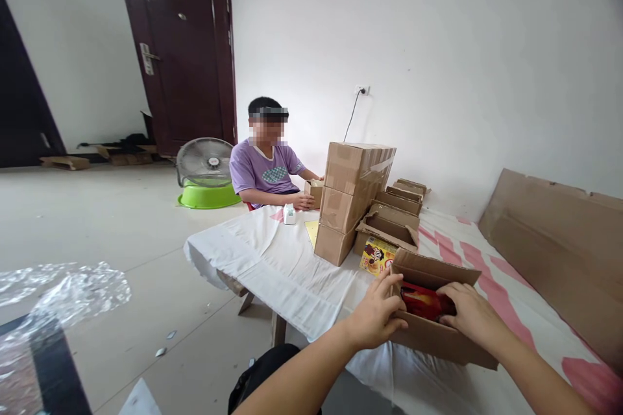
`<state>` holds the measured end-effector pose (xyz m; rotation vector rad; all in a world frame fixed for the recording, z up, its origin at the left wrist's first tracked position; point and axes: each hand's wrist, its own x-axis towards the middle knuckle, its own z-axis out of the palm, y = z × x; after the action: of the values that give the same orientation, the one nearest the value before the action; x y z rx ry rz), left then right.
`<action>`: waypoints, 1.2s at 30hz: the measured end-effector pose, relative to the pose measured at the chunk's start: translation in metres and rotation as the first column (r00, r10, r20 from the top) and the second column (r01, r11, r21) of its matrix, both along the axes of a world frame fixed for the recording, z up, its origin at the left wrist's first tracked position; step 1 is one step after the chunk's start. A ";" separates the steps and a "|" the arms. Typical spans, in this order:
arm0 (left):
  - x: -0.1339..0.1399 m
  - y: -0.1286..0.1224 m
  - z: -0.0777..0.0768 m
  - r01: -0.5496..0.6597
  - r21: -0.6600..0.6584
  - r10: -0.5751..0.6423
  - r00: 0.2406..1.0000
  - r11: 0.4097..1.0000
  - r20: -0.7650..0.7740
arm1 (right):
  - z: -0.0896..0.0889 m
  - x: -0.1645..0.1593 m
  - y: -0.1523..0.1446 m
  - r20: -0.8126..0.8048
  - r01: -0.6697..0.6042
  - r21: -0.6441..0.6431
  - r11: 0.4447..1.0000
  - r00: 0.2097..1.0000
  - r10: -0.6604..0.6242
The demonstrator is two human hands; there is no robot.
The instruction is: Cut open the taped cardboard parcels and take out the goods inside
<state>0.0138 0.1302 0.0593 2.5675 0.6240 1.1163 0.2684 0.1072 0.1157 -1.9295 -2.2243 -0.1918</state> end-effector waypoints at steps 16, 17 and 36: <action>-0.029 0.000 0.019 0.000 -0.186 0.030 0.987 0.983 0.160 | 0.041 -0.028 -0.026 -0.323 0.029 0.275 0.961 0.944 0.064; -0.031 0.000 0.021 0.006 -0.177 0.030 0.979 0.984 0.204 | 0.041 -0.029 -0.027 -0.384 0.055 0.267 0.962 0.922 0.053; -0.031 -0.001 0.014 -0.073 -0.223 0.087 0.995 0.972 0.055 | 0.009 -0.021 -0.037 -0.673 0.206 0.462 0.862 0.714 0.190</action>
<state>-0.0168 0.1293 0.0732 2.3280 0.7943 1.0835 0.2473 0.0698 0.1250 -1.3813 -1.4518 -0.0206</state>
